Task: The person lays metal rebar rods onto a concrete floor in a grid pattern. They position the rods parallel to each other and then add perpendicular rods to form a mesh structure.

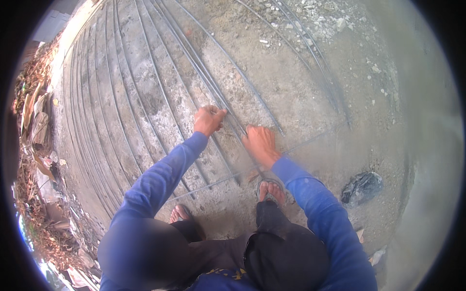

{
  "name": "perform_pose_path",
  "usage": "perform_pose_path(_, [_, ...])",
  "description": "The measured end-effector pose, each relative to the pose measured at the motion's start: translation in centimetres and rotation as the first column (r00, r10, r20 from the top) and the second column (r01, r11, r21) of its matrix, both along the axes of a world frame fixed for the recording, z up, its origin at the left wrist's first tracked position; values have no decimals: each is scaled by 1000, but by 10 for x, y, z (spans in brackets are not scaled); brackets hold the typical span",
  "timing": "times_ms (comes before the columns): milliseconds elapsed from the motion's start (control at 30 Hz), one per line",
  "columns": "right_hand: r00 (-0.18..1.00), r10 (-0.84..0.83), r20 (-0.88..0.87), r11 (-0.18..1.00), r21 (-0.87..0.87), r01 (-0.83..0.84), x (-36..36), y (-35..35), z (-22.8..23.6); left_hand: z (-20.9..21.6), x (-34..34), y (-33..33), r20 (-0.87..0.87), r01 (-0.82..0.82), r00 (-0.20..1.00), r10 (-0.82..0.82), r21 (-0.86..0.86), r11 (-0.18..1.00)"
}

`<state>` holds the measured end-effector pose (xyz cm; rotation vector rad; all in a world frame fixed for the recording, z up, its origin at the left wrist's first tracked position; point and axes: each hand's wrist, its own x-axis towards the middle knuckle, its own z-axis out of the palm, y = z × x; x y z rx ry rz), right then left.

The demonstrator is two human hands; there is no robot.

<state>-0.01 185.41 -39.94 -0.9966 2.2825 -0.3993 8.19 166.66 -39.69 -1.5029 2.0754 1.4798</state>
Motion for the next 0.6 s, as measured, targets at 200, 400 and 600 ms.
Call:
perform_pose_path(200, [993, -104, -54, 977, -193, 92, -7, 13, 6, -33, 7, 3, -6, -18, 1000, 17, -155, 988])
perform_pose_path(400, [979, -196, -52, 922, -349, 166, -14, 21, -6, -42, 11, 5, -28, -51, 999, 46, -192, 980])
perform_pose_path(600, [978, -181, -106, 953, -266, 148, -25, 30, -18, -5, 7, 35, -120, 197, 944, -307, -542, 817])
